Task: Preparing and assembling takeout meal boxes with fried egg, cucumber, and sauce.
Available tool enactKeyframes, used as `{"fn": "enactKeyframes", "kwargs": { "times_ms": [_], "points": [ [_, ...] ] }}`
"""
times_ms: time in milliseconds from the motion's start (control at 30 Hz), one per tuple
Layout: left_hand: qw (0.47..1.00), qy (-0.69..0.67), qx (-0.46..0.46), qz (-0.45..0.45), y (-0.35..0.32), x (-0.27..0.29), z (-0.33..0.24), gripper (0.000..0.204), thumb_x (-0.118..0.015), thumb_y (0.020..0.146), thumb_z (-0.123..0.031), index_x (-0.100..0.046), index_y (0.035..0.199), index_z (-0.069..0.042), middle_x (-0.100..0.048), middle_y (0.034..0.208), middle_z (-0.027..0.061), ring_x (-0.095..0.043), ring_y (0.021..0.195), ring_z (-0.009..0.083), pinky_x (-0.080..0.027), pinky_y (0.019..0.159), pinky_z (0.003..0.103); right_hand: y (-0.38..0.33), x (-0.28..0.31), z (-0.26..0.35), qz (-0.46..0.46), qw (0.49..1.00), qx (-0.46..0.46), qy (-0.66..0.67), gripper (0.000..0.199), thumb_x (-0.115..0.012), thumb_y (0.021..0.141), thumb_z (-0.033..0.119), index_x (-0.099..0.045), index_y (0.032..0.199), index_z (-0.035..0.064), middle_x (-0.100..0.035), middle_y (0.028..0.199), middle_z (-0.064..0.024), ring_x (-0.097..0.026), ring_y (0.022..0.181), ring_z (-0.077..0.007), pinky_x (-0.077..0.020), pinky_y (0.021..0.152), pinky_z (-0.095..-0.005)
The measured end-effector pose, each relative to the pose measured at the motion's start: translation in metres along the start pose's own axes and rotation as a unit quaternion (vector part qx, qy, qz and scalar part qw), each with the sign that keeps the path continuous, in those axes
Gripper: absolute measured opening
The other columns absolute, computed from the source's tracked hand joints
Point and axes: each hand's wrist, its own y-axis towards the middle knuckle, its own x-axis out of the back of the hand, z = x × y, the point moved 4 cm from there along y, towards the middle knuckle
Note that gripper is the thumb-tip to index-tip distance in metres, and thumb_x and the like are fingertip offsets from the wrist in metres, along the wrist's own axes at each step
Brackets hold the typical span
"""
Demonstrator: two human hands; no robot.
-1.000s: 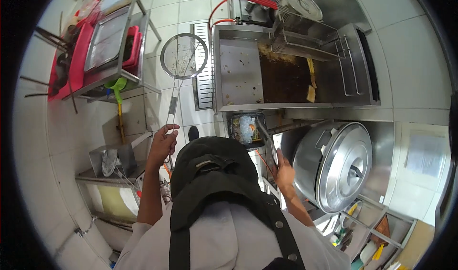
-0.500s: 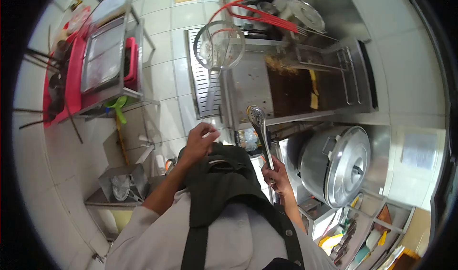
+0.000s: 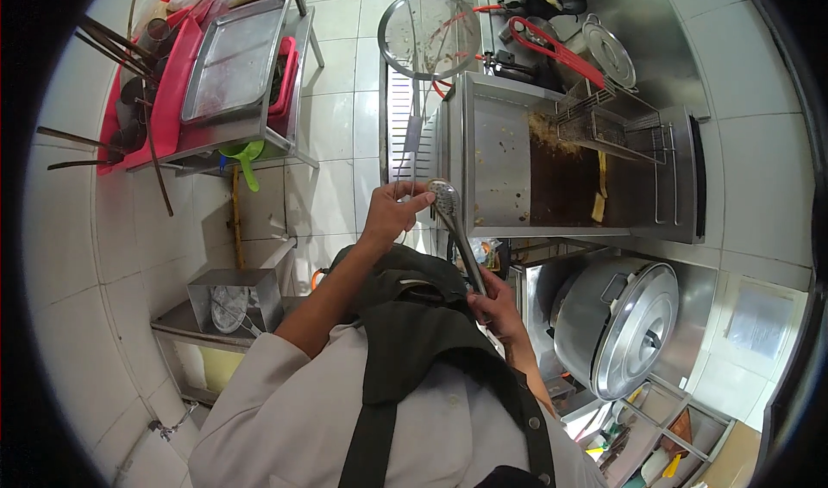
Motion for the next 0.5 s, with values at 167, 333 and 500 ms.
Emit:
{"fn": "enactKeyframes", "kwargs": {
  "times_ms": [167, 333, 500],
  "points": [
    [0.999, -0.013, -0.025, -0.014, -0.001, 0.001, 0.002, 0.019, -0.069, 0.083, -0.013, -0.065, 0.093, 0.003, -0.065, 0.071, 0.0044, -0.043, 0.043, 0.003, -0.032, 0.037, 0.019, 0.001, 0.002, -0.004, -0.01, 1.0, -0.004, -0.029, 0.067, -0.064, 0.078, 0.001, -0.036, 0.139, 0.0019, -0.056, 0.081, -0.0018, -0.046, 0.051, -0.0074, -0.0366, 0.043, -0.0216],
    [0.999, 0.022, -0.035, -0.021, 0.0, 0.001, 0.004, 0.018, -0.067, 0.083, -0.012, -0.066, 0.092, 0.004, -0.065, 0.071, 0.005, -0.044, 0.043, 0.003, -0.033, 0.037, 0.02, -0.002, 0.008, -0.008, -0.005, 0.999, 0.009, -0.037, 0.068, -0.065, 0.078, 0.001, -0.036, 0.139, 0.0016, -0.057, 0.083, -0.0019, -0.047, 0.052, -0.0068, -0.0364, 0.043, -0.0221],
    [0.992, 0.121, -0.028, -0.015, 0.001, -0.012, 0.006, 0.021, -0.066, 0.084, -0.017, -0.067, 0.09, 0.003, -0.063, 0.067, 0.0039, -0.046, 0.043, 0.004, -0.035, 0.037, 0.021, -0.013, 0.019, -0.003, -0.016, 0.999, 0.014, -0.033, 0.067, -0.065, 0.077, 0.001, -0.037, 0.139, 0.0019, -0.057, 0.086, -0.0017, -0.047, 0.054, -0.0064, -0.0371, 0.043, -0.0217]
  ]
}}
